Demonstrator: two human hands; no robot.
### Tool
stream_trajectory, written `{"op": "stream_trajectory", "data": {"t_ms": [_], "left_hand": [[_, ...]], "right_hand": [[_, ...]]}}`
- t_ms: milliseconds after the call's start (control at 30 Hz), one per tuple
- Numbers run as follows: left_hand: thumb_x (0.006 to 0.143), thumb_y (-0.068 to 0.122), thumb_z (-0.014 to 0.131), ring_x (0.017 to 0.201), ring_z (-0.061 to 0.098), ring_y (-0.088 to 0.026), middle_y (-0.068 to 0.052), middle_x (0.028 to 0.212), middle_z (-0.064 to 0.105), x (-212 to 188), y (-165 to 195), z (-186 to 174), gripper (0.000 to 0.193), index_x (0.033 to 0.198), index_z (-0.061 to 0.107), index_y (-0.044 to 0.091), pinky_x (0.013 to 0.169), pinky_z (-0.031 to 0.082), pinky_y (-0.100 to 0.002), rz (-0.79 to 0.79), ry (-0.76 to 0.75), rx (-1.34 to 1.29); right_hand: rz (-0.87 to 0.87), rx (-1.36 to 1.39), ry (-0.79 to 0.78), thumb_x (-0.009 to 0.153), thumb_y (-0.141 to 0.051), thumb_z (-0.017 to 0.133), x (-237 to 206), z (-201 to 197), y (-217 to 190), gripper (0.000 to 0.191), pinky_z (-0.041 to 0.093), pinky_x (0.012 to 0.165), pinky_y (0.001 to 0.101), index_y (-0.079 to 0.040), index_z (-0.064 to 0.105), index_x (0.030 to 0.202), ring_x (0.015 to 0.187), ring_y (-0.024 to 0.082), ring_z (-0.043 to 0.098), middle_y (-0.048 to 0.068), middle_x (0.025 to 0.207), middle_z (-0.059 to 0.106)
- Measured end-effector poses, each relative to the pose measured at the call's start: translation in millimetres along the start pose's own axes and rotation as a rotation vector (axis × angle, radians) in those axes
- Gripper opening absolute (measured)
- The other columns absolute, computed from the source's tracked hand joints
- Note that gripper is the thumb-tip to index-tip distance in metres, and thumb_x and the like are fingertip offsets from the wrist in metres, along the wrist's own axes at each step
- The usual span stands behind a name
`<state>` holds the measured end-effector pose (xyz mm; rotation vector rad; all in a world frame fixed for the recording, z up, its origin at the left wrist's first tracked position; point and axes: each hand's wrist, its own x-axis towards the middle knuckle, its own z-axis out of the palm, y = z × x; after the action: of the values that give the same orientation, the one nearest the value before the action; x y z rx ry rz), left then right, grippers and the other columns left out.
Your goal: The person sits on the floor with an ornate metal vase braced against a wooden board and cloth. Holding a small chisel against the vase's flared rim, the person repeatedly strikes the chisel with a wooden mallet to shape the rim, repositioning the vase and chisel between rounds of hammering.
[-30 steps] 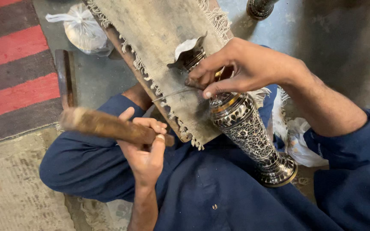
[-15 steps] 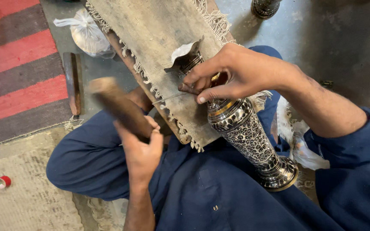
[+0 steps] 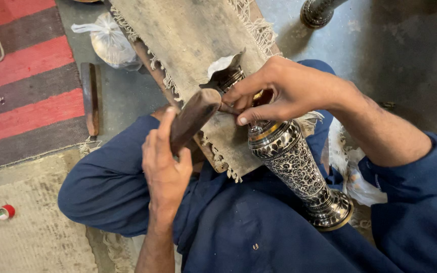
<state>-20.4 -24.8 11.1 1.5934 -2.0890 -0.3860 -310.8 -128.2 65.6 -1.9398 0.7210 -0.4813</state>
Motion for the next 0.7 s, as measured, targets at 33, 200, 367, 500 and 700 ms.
{"op": "stream_trajectory", "data": {"t_ms": [33, 200, 367, 500, 700], "left_hand": [[0.081, -0.004, 0.071, 0.097, 0.065, -0.033, -0.014, 0.103, 0.061, 0.3, -1.3, 0.8, 0.076, 0.15, 0.041, 0.011, 0.09, 0.053, -0.043, -0.098, 0.018, -0.185], [0.077, -0.007, 0.071, 0.098, 0.062, -0.033, -0.014, 0.103, 0.061, 5.2, -8.8, 2.5, 0.082, 0.151, 0.043, 0.012, 0.092, 0.051, -0.043, 0.038, 0.017, -0.002], [0.082, -0.008, 0.068, 0.101, 0.063, -0.032, -0.012, 0.104, 0.06, 9.0, -8.7, 0.1, 0.072, 0.146, 0.044, 0.013, 0.097, 0.052, -0.046, 0.014, 0.065, -0.21], [0.085, -0.002, 0.063, 0.094, 0.064, -0.027, -0.007, 0.101, 0.061, 14.7, -2.9, -2.2, 0.073, 0.151, 0.037, 0.016, 0.088, 0.054, -0.041, -0.401, 0.052, -0.71], [0.084, -0.008, 0.061, 0.126, 0.061, -0.038, -0.019, 0.135, 0.057, 20.1, -0.5, -8.1, 0.069, 0.148, 0.044, 0.01, 0.107, 0.05, -0.045, -0.011, 0.187, -0.452]], "right_hand": [[-0.006, 0.009, -0.006, 0.087, -0.019, 0.081, 0.3, -0.2, 0.6, 0.04, 0.064, 0.069, 0.0288, -0.005, 0.071, 0.123, 0.082, 0.015, 0.08, 0.007, 0.094, 0.081], [0.008, 0.012, -0.019, 0.087, -0.02, 0.081, 1.4, -2.9, 4.0, 0.04, 0.064, 0.067, 0.0291, -0.005, 0.071, 0.123, 0.081, 0.015, 0.08, 0.007, 0.094, 0.081], [-0.012, -0.025, -0.032, 0.087, -0.022, 0.082, 3.6, -3.7, 6.3, 0.039, 0.063, 0.07, 0.0302, -0.005, 0.072, 0.12, 0.082, 0.015, 0.08, 0.007, 0.093, 0.081], [0.015, 0.052, -0.035, 0.088, -0.022, 0.08, 1.9, -4.5, 4.9, 0.041, 0.064, 0.072, 0.0302, -0.005, 0.071, 0.124, 0.088, 0.015, 0.081, 0.007, 0.099, 0.081], [0.054, 0.016, -0.043, 0.086, -0.023, 0.081, 4.1, -6.1, 3.5, 0.042, 0.063, 0.072, 0.0312, -0.004, 0.072, 0.122, 0.086, 0.015, 0.08, 0.008, 0.096, 0.082]]}}
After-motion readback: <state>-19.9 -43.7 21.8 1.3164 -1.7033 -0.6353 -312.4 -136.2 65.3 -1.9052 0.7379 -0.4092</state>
